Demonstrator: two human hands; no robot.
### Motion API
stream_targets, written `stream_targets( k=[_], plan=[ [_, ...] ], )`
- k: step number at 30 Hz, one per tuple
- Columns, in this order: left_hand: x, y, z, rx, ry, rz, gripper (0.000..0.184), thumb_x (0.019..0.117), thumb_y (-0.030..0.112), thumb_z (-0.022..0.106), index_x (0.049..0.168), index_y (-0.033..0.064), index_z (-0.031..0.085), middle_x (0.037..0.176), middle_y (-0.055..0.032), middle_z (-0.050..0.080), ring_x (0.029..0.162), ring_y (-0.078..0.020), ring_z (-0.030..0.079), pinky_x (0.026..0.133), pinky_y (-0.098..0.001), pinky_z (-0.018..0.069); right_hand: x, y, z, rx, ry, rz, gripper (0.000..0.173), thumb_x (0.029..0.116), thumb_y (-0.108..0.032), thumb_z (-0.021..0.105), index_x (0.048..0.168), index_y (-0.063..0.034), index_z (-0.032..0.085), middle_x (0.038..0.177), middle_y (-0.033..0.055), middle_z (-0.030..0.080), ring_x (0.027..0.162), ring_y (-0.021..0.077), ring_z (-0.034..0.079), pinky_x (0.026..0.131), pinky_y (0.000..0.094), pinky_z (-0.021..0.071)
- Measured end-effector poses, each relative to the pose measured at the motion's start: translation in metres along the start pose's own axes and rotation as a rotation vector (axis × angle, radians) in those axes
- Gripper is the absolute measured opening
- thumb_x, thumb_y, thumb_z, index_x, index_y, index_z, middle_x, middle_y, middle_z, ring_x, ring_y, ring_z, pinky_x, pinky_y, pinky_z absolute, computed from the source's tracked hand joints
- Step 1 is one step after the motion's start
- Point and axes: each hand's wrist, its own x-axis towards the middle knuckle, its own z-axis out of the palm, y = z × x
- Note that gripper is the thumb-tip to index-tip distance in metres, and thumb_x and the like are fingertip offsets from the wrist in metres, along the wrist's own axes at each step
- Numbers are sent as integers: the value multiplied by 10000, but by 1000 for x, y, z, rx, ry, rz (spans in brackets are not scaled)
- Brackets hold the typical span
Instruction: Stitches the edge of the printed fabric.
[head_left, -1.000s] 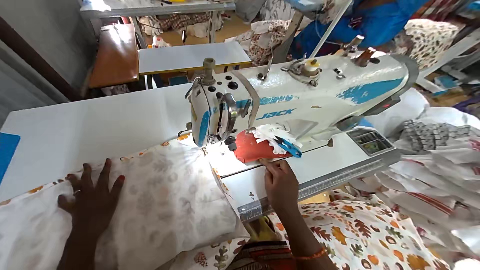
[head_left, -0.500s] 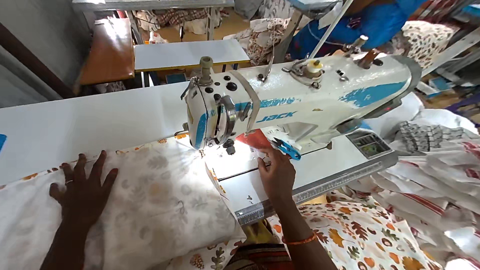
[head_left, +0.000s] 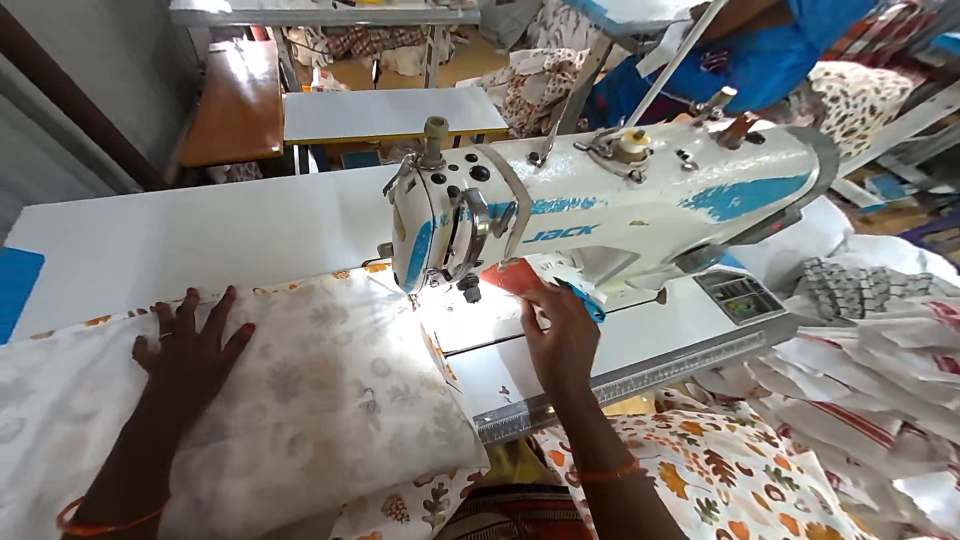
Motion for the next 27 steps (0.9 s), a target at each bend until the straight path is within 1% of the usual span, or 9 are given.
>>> stream_targets(
  k=[3, 5, 8, 10, 13, 15, 18, 23, 27],
  plan=[
    [-30, 52, -1, -260, 63, 98, 528, 1027, 286, 578, 1460, -9, 513, 1518, -291, 435, 1397, -513, 408, 1076, -723, 340, -34, -38, -30, 350, -31, 169, 154, 987, -89, 606, 1087, 7, 673, 921, 98, 693, 777, 169, 687, 689, 361, 599],
    [-62, 107, 11, -579, -22, 178, 530, 1005, 305, 601, 1442, 14, 530, 1487, -178, 513, 1368, -328, 500, 1109, -536, 434, -57, -65, -32, 708, -120, 353, 100, 963, -98, 634, 1058, -67, 637, 860, 19, 682, 721, 110, 668, 642, 302, 591],
    [-89, 173, 33, -1170, -202, 145, 528, 919, 235, 696, 1417, 107, 574, 1338, -54, 626, 1192, -173, 633, 945, -361, 579, -69, -93, -27, 1040, -270, 626, 197, 934, -26, 656, 1113, -103, 624, 905, 50, 681, 756, 159, 686, 699, 334, 612],
    [-96, 193, 37, -1388, -160, 38, 434, 903, 43, 670, 1332, 94, 625, 1095, -72, 682, 974, -179, 678, 817, -315, 595, -72, -96, -26, 1040, -294, 644, 269, 930, -15, 656, 1181, -111, 643, 941, 63, 702, 766, 175, 696, 702, 328, 609],
    [-100, 201, 39, -1422, -35, -41, 324, 931, -2, 626, 1244, 80, 636, 918, -57, 672, 817, -155, 671, 728, -281, 585, -76, -93, -21, 803, -175, 448, 207, 899, -26, 698, 1093, -94, 684, 889, 20, 721, 748, 120, 717, 655, 286, 629],
    [-104, 206, 39, -1474, -50, -78, 277, 981, 90, 612, 1258, 81, 619, 974, -65, 672, 863, -165, 674, 779, -304, 587, -78, -93, -17, 758, -126, 404, 175, 890, -29, 701, 1054, -86, 684, 849, 10, 715, 716, 100, 707, 631, 274, 619],
    [-109, 209, 40, -1527, -53, -72, 422, 910, 211, 746, 1291, 104, 600, 1065, -66, 638, 939, -166, 676, 829, -317, 612, -77, -97, -16, 803, -99, 438, 154, 904, -39, 692, 1046, -97, 674, 848, 9, 715, 715, 109, 707, 645, 281, 621],
    [-105, 211, 40, -1405, 104, -55, 324, 877, -20, 698, 1173, 82, 615, 913, -48, 677, 821, -137, 685, 709, -258, 595, -82, -101, -15, 675, -110, 294, 152, 912, -74, 673, 1060, -83, 706, 949, -5, 712, 798, 69, 708, 683, 261, 628],
    [-106, 215, 39, -1409, 73, 58, 427, 861, -55, 713, 1244, 96, 602, 1029, -71, 697, 924, -191, 712, 803, -312, 628, -82, -108, -20, 792, -233, 306, 203, 942, -221, 688, 1097, -97, 727, 947, -13, 723, 808, 80, 718, 710, 254, 634]
  ],
)
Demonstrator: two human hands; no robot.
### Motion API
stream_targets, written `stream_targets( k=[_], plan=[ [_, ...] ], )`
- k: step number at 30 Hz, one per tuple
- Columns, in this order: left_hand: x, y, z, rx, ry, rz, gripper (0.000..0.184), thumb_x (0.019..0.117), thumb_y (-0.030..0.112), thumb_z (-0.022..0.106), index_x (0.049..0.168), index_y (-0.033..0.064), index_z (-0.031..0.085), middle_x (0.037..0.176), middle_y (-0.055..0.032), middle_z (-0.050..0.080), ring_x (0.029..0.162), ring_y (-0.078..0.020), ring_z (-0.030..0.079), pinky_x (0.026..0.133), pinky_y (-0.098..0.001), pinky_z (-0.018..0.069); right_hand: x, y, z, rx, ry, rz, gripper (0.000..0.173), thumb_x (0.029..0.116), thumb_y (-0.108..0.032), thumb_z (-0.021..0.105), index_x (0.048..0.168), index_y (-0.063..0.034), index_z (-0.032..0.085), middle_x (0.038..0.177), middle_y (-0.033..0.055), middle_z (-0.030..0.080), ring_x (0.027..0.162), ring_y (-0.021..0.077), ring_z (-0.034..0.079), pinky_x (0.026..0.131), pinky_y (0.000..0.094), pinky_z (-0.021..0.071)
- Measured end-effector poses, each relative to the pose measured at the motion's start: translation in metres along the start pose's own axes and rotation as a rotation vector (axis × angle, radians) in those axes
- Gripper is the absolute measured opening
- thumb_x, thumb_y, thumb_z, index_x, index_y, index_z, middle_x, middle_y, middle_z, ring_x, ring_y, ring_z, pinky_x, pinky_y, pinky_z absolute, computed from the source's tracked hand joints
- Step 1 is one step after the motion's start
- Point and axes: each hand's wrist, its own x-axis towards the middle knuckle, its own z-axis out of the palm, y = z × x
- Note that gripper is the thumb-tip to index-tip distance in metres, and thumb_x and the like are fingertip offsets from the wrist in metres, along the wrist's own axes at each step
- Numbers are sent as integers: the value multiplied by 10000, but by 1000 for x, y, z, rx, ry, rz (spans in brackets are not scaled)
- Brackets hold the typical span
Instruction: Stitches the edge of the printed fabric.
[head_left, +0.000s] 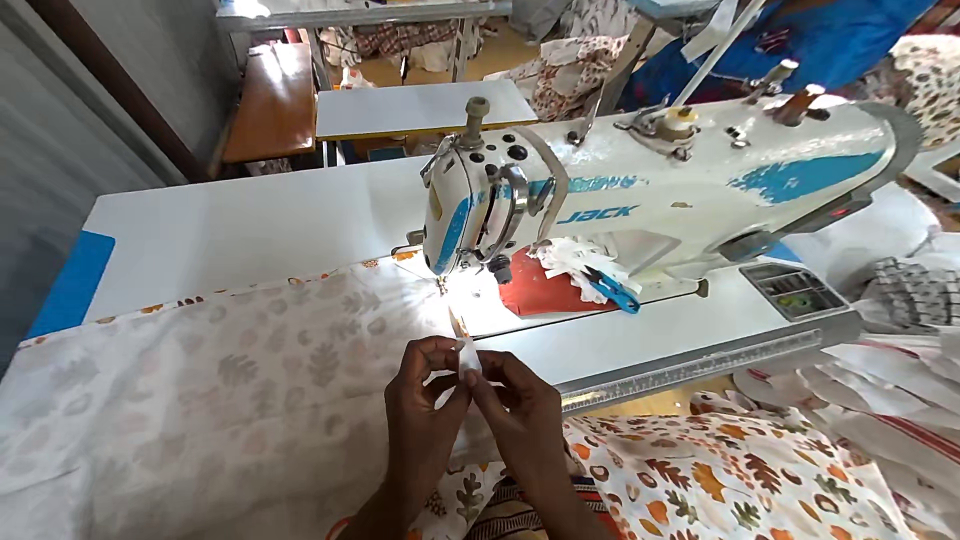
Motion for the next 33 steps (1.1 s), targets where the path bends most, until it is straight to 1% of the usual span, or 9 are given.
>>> stream_targets(
  k=[3, 5, 8, 12, 14, 16, 18, 25, 33],
  plan=[
    [-1, 4, -3, 7, -88, 19, 528, 870, -84, 699, 1342, 108, 561, 1162, -82, 705, 1046, -225, 712, 897, -349, 620, 4, 0, -5, 78, -2, 110, 169, 917, -190, 726, 1062, -104, 731, 889, -2, 737, 773, 105, 724, 694, 266, 631],
    [-1, 5, -7, 75, -45, 43, 426, 879, -34, 705, 1271, 105, 613, 1186, -62, 700, 1069, -210, 707, 896, -345, 626, 6, 2, -8, 149, 3, 196, 84, 933, -124, 698, 996, -86, 738, 823, 37, 731, 727, 140, 714, 665, 283, 614],
    [3, 5, -12, 82, 45, -67, 329, 892, 69, 745, 1197, 119, 633, 1118, -47, 688, 1037, -176, 695, 856, -306, 620, 6, 4, -7, 215, -8, 235, 37, 917, -82, 713, 944, -70, 734, 798, 69, 724, 706, 161, 703, 663, 290, 606],
    [7, 2, -11, -44, 71, -186, 342, 877, 32, 749, 1199, 80, 644, 897, -75, 701, 823, -160, 689, 735, -274, 585, 7, 3, -3, 181, -24, 216, 72, 884, -112, 769, 936, -92, 724, 795, 53, 717, 679, 153, 690, 622, 283, 595],
    [8, 3, -11, -52, 93, -198, 341, 869, 10, 748, 1189, 73, 651, 845, -74, 700, 772, -156, 687, 725, -276, 589, 8, 0, -5, 126, -26, 190, 133, 875, -116, 780, 999, -110, 731, 848, 25, 730, 728, 139, 712, 653, 278, 620],
    [10, 4, -11, -43, 101, -215, 352, 857, -5, 751, 1190, 60, 657, 831, -74, 705, 756, -157, 688, 725, -280, 588, 11, -3, -8, 77, -44, 153, 180, 888, -137, 769, 1065, -136, 742, 911, -1, 743, 789, 129, 728, 691, 284, 636],
    [11, 4, -12, -34, 94, -224, 341, 855, -14, 750, 1179, 53, 666, 823, -75, 706, 747, -159, 690, 717, -278, 593, 15, -4, -11, 78, -59, 144, 172, 900, -137, 759, 1072, -138, 755, 902, 4, 750, 781, 138, 727, 687, 288, 632],
    [12, 6, -14, -51, 69, -254, 211, 900, -32, 692, 1103, 30, 685, 848, -91, 716, 774, -171, 712, 772, -307, 616, 19, -2, -13, 71, -59, 169, 106, 895, -145, 769, 1000, -140, 773, 807, 1, 730, 668, 114, 674, 596, 251, 572],
    [13, 3, -17, -22, 107, -264, 255, 868, -23, 723, 1110, 40, 675, 827, -77, 703, 739, -147, 684, 699, -260, 581, 19, 4, -10, 120, -62, 230, 82, 881, -139, 780, 963, -138, 772, 758, 13, 708, 623, 121, 638, 561, 257, 535]
  ],
)
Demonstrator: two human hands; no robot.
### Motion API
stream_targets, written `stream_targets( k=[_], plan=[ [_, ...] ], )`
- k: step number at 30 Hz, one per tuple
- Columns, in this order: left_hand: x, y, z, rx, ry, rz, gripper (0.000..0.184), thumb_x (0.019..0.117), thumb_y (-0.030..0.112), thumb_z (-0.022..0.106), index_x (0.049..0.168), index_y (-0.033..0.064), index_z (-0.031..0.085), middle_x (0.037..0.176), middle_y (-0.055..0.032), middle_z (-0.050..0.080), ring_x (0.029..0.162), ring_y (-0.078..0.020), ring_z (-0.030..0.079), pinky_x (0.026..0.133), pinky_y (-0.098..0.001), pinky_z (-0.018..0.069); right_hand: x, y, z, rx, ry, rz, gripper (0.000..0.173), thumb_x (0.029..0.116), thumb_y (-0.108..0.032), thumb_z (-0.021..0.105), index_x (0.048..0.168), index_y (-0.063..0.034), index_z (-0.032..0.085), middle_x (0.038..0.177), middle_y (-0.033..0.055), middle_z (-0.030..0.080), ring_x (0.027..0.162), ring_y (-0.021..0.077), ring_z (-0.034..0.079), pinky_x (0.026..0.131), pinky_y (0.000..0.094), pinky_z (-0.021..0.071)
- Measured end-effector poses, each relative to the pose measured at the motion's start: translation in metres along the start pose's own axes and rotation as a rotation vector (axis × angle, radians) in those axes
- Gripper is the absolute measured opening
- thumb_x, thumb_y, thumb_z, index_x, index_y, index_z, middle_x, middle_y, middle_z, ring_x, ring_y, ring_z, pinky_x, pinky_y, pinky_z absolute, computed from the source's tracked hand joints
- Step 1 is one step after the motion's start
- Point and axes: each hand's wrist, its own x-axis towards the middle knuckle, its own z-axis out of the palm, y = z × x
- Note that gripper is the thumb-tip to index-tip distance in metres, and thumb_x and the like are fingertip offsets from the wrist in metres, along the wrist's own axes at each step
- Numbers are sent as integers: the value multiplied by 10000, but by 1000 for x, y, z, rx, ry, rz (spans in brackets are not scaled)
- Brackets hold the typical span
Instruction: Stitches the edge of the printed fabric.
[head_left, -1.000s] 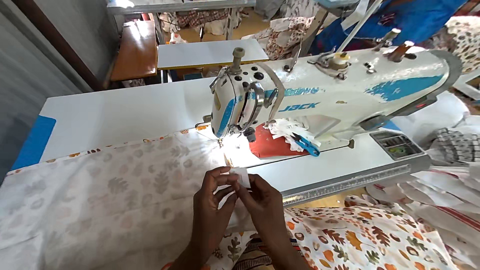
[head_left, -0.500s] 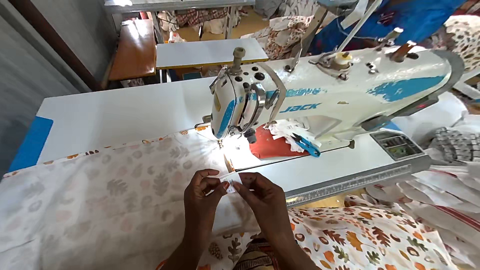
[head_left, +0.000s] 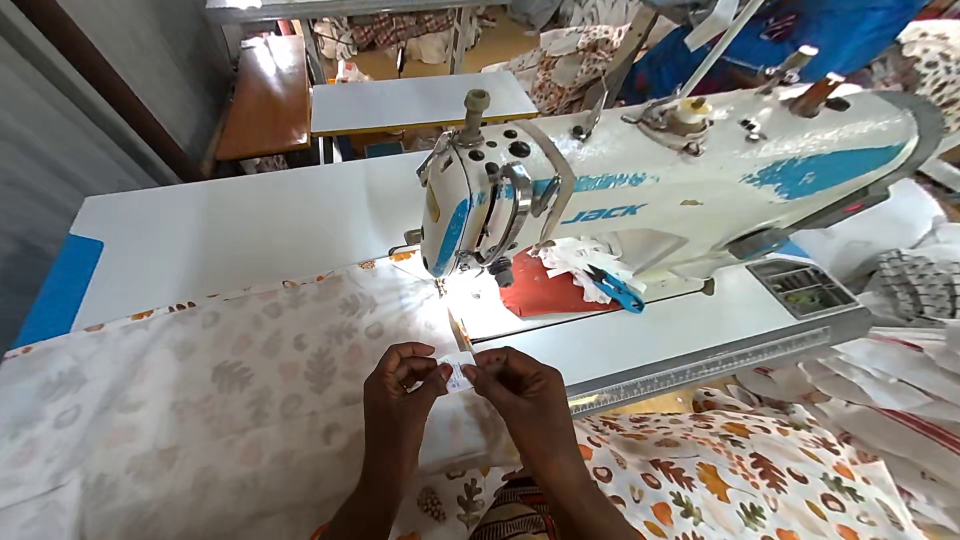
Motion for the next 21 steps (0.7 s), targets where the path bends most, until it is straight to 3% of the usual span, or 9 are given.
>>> stream_targets(
  k=[2, 4, 6, 8, 10, 15, 18, 21],
  plan=[
    [12, 3, -1, 145, 6, 12, 251, 857, -4, 760, 1084, 56, 672, 818, -29, 710, 726, -109, 677, 676, -241, 566, 7, 5, -1, -62, 17, -73, 92, 909, -130, 747, 1000, -131, 761, 814, -10, 725, 673, 91, 665, 605, 252, 566],
    [36, 5, 1, 340, -1, 61, 259, 867, 30, 775, 1097, 46, 655, 841, -18, 707, 735, -106, 676, 691, -285, 578, 19, 13, 1, -235, 72, -214, 105, 942, -116, 706, 1043, -99, 725, 917, -7, 732, 787, 74, 705, 695, 257, 613],
    [63, 4, 6, 518, 5, 123, 259, 889, 50, 769, 1114, 20, 645, 853, -58, 720, 708, -133, 686, 671, -327, 584, 31, 21, 8, -473, 113, -314, 193, 924, -134, 739, 1092, -45, 704, 968, 64, 719, 830, 148, 720, 728, 345, 629],
    [80, 5, 12, 689, 21, 139, 258, 902, 51, 753, 1131, 20, 637, 852, -76, 725, 684, -150, 670, 638, -343, 552, 38, 29, 19, -638, 167, -340, 242, 874, -152, 788, 1064, -28, 705, 899, 90, 701, 735, 212, 691, 637, 418, 588],
    [85, 6, 16, 795, 29, 143, 263, 901, 49, 750, 1136, 23, 636, 840, -63, 726, 661, -148, 664, 613, -343, 543, 40, 36, 23, -695, 238, -364, 159, 869, -133, 762, 1000, -58, 714, 814, 51, 682, 647, 180, 656, 561, 379, 554],
    [88, 1, 21, 815, 7, 248, 307, 895, 38, 753, 1166, 26, 608, 874, -85, 735, 665, -164, 689, 602, -341, 567, 39, 38, 24, -670, 244, -389, 77, 880, -129, 745, 945, -88, 736, 798, 38, 657, 615, 145, 630, 531, 328, 535],
    [91, -7, 20, 868, -12, 397, 261, 870, 34, 776, 1096, 11, 648, 1062, -155, 671, 799, -245, 678, 689, -398, 579, 36, 38, 24, -767, 214, -451, 66, 867, -99, 746, 926, -102, 777, 828, 57, 663, 663, 182, 652, 540, 349, 534],
    [99, -14, 13, 899, -18, 458, 68, 859, 86, 806, 917, 85, 770, 1210, -160, 616, 1042, -342, 573, 855, -483, 484, 28, 37, 23, -865, 178, -479, 152, 859, -93, 747, 994, -120, 810, 867, 75, 676, 685, 214, 666, 526, 360, 534]
  ],
)
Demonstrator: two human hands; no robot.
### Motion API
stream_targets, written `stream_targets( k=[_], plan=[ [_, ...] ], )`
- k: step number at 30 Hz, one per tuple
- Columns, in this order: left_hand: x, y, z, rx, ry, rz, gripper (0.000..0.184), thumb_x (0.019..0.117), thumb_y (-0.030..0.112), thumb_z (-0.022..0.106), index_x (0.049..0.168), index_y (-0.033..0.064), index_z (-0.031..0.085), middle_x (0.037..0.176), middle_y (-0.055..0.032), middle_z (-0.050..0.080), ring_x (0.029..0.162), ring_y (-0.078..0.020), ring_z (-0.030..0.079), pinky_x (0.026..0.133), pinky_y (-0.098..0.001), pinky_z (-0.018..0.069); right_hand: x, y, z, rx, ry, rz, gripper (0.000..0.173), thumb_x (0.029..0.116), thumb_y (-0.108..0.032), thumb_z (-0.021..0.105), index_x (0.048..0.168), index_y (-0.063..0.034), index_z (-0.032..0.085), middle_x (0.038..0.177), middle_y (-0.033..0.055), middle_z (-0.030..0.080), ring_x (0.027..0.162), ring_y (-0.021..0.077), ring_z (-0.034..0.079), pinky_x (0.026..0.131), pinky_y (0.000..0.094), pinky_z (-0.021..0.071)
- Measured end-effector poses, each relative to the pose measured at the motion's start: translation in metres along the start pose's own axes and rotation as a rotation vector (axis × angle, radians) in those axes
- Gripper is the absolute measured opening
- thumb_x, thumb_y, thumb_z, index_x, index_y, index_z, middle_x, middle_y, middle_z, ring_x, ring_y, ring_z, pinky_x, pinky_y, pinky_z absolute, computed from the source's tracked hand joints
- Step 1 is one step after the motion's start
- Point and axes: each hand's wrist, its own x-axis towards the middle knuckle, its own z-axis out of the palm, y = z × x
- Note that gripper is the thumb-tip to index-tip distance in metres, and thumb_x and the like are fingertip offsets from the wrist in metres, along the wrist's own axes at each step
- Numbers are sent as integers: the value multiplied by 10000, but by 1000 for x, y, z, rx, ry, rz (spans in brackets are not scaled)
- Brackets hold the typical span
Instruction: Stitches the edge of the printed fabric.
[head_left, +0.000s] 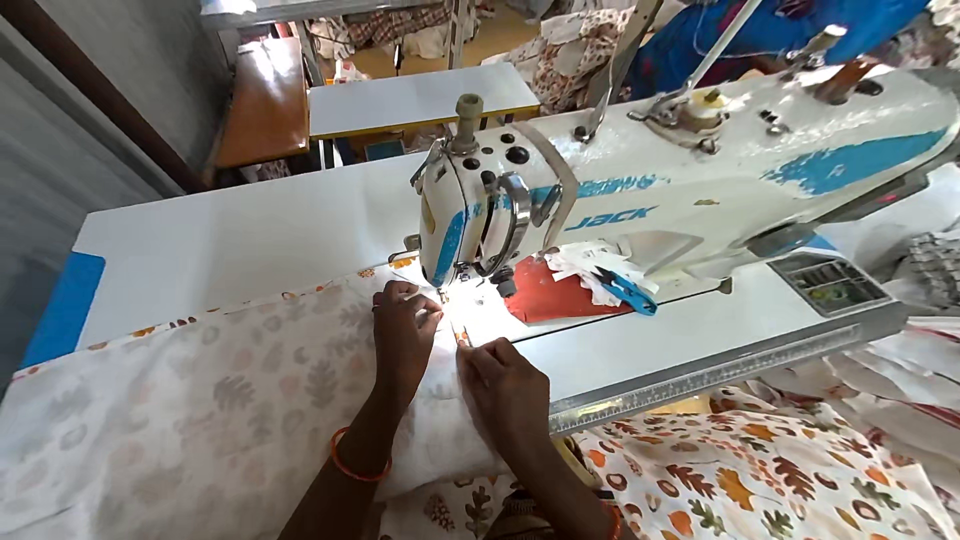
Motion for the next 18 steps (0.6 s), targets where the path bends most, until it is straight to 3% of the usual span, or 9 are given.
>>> stream_targets(
  k=[2, 7, 9, 11, 12, 14, 15, 16, 18],
  plan=[
    [10, -8, 4, -3, 32, 1, 52, 838, 102, 824, 877, 115, 792, 1156, -152, 630, 1045, -332, 564, 872, -467, 467, 1, -1, 3, -21, -8, -11, 170, 871, -92, 747, 1027, -121, 809, 878, 85, 667, 706, 225, 665, 537, 359, 537],
    [53, -24, -1, -77, -49, 20, 146, 804, 77, 836, 890, -8, 753, 1205, -251, 593, 1130, -394, 543, 959, -522, 447, 25, -5, 16, -45, 11, -25, 119, 904, -81, 719, 999, -63, 789, 873, 120, 644, 716, 261, 653, 544, 382, 527],
    [59, -37, -31, 28, -223, -8, 357, 826, 245, 850, 1105, 44, 755, 1347, -251, 558, 1277, -413, 506, 1026, -584, 438, 21, -11, 4, -28, -77, 29, 172, 907, -51, 721, 1065, -71, 786, 927, 148, 660, 748, 291, 669, 590, 416, 563],
    [46, -30, -93, 346, -495, -263, 849, 827, 492, 821, 1512, 107, 498, 1607, -285, 299, 1474, -523, 256, 1083, -756, 287, 6, -17, -20, 17, -226, 108, 251, 912, -65, 703, 1141, -123, 787, 988, 150, 698, 781, 290, 702, 649, 439, 596],
    [43, -31, -119, 441, -597, -405, 1053, 787, 525, 843, 1611, 128, 320, 1642, -325, 157, 1479, -588, 159, 1065, -810, 238, 0, -18, -33, 58, -299, 143, 279, 919, -81, 680, 1169, -148, 784, 995, 144, 711, 786, 280, 710, 664, 438, 593],
    [40, -59, -141, 526, -663, -487, 1173, 781, 503, 851, 1662, 240, 122, 1655, -336, -25, 1465, -647, 52, 1022, -853, 230, -6, -15, -56, 171, -469, 196, 296, 936, -89, 645, 1190, -170, 775, 1013, 136, 725, 806, 268, 717, 707, 444, 596],
    [37, -73, -141, 497, -588, -445, 1105, 799, 466, 844, 1655, 286, 169, 1671, -304, -25, 1481, -628, 1, 1025, -871, 155, -5, -13, -64, 214, -568, 207, 289, 943, -84, 628, 1178, -167, 774, 1012, 131, 725, 815, 270, 711, 730, 455, 591],
    [35, -78, -137, 469, -458, -363, 983, 809, 439, 842, 1621, 262, 316, 1669, -285, 105, 1492, -601, 54, 1036, -865, 138, 0, -11, -70, 237, -687, 203, 285, 951, -84, 603, 1173, -155, 766, 1008, 135, 718, 827, 282, 694, 753, 480, 569],
    [24, -52, -113, 471, -260, -157, 744, 794, 403, 873, 1413, 91, 602, 1447, -296, 497, 1341, -563, 413, 1000, -783, 332, 8, -14, -78, 261, -976, 101, 245, 957, -80, 585, 1145, -99, 741, 1011, 180, 716, 918, 359, 689, 824, 579, 532]
  ],
)
